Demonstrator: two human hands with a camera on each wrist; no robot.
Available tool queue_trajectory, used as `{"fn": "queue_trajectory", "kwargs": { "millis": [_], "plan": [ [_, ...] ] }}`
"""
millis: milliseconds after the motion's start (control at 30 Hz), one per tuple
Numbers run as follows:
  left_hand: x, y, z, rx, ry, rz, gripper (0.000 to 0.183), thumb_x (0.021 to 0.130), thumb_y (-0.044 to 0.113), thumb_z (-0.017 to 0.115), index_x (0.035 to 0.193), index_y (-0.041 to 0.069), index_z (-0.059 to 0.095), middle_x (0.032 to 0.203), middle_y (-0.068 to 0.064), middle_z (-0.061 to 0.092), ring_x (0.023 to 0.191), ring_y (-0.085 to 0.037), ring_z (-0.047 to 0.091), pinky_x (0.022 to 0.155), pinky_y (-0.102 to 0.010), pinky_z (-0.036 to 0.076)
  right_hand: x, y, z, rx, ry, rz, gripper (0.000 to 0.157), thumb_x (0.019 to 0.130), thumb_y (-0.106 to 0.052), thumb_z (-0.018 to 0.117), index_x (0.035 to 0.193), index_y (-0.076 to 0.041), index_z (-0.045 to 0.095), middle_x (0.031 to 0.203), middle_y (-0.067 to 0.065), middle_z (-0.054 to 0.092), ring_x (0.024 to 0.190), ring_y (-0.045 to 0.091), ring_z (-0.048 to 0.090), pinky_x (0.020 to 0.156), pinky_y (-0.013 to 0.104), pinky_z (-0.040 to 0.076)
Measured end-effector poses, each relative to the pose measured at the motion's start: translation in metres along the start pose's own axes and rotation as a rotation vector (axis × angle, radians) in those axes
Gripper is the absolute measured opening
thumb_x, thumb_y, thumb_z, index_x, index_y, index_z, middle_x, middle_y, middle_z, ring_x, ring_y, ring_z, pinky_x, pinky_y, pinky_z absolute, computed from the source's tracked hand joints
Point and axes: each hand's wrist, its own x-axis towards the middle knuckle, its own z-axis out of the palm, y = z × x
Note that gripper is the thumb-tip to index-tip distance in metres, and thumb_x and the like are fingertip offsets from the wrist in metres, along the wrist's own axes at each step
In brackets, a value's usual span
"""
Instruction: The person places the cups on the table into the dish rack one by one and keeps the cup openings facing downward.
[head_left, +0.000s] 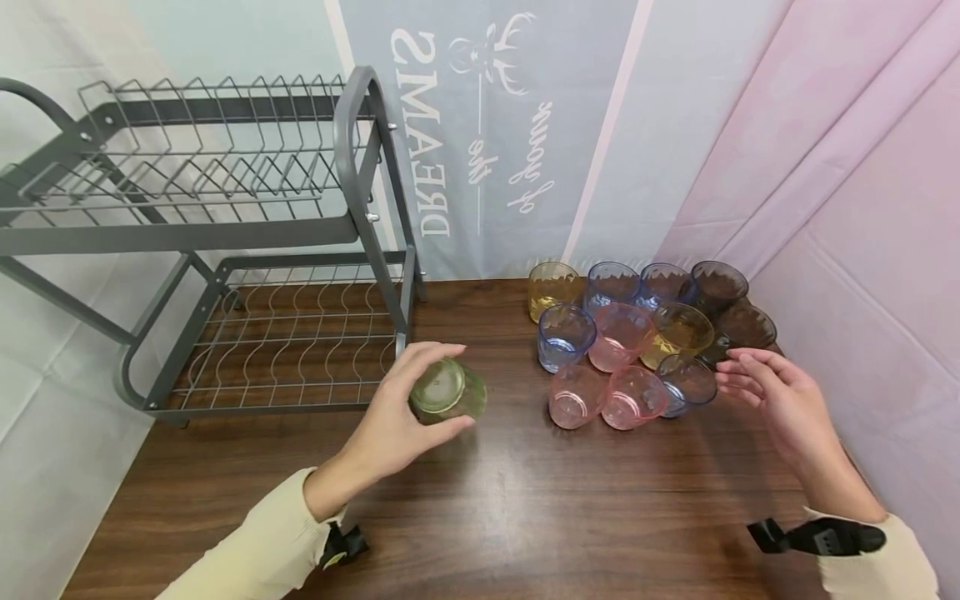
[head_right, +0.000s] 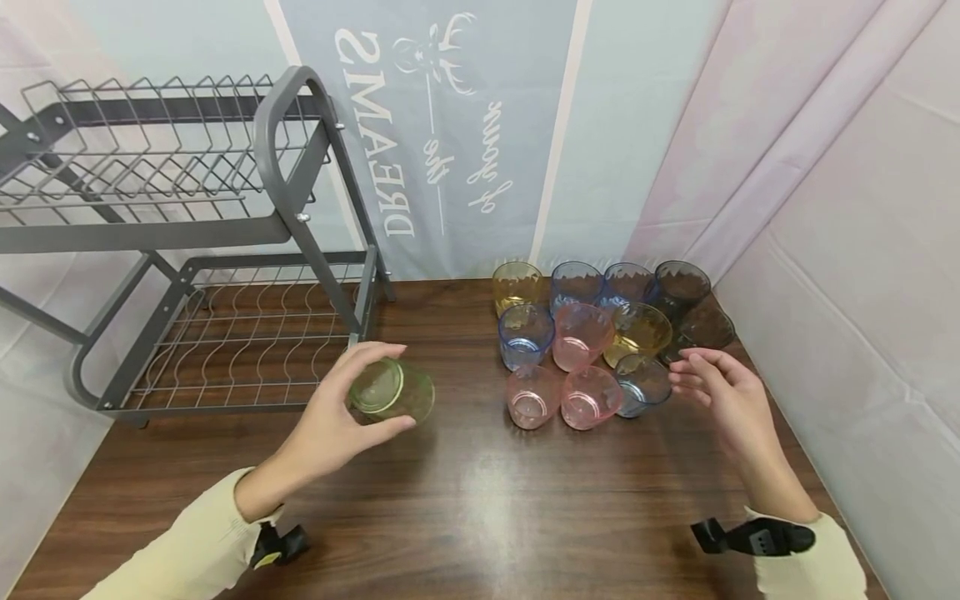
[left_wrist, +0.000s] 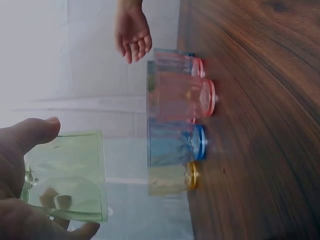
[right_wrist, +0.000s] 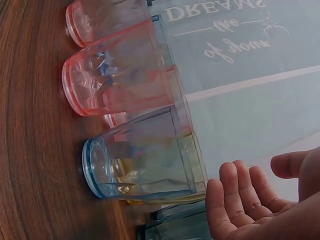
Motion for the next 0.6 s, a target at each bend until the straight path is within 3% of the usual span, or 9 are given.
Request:
{"fn": "queue_trajectory", "kwargs": {
  "millis": [233, 400, 600],
  "plan": [
    [-0.016, -0.003, -0.019, -0.006, 0.09, -0.045, 0.084, 0.071, -0.004, 0.088, 0.139, 0.004, 0.038, 0.135, -0.001, 0.053, 0.121, -0.018, 0.055, 0.099, -0.025, 0.048, 0.0, 0.004, -0.004, -0.05, 0.023, 0.001, 0.019, 0.107, -0.004, 0.05, 0.108, -0.006, 0.068, 0.093, 0.005, 0.077, 0.085, 0.013, 0.075, 0.074, 0.024, 0.06],
    [-0.025, -0.003, -0.036, 0.014, 0.143, -0.029, 0.08, 0.069, -0.008, 0.088, 0.133, 0.0, 0.04, 0.136, -0.008, 0.054, 0.123, -0.015, 0.054, 0.1, -0.017, 0.044, 0.0, 0.007, -0.007, -0.091, 0.059, 0.016, 0.016, 0.106, -0.006, 0.052, 0.107, -0.008, 0.068, 0.093, 0.003, 0.076, 0.086, 0.011, 0.074, 0.073, 0.023, 0.06],
    [-0.029, -0.003, -0.057, -0.03, 0.172, -0.01, 0.081, 0.069, -0.016, 0.084, 0.138, -0.001, 0.044, 0.137, -0.01, 0.054, 0.116, -0.013, 0.059, 0.095, -0.018, 0.05, 0.0, 0.009, -0.01, -0.112, 0.091, 0.015, 0.014, 0.105, -0.004, 0.054, 0.107, -0.009, 0.067, 0.094, 0.0, 0.076, 0.085, 0.01, 0.074, 0.073, 0.021, 0.059]
  ]
}}
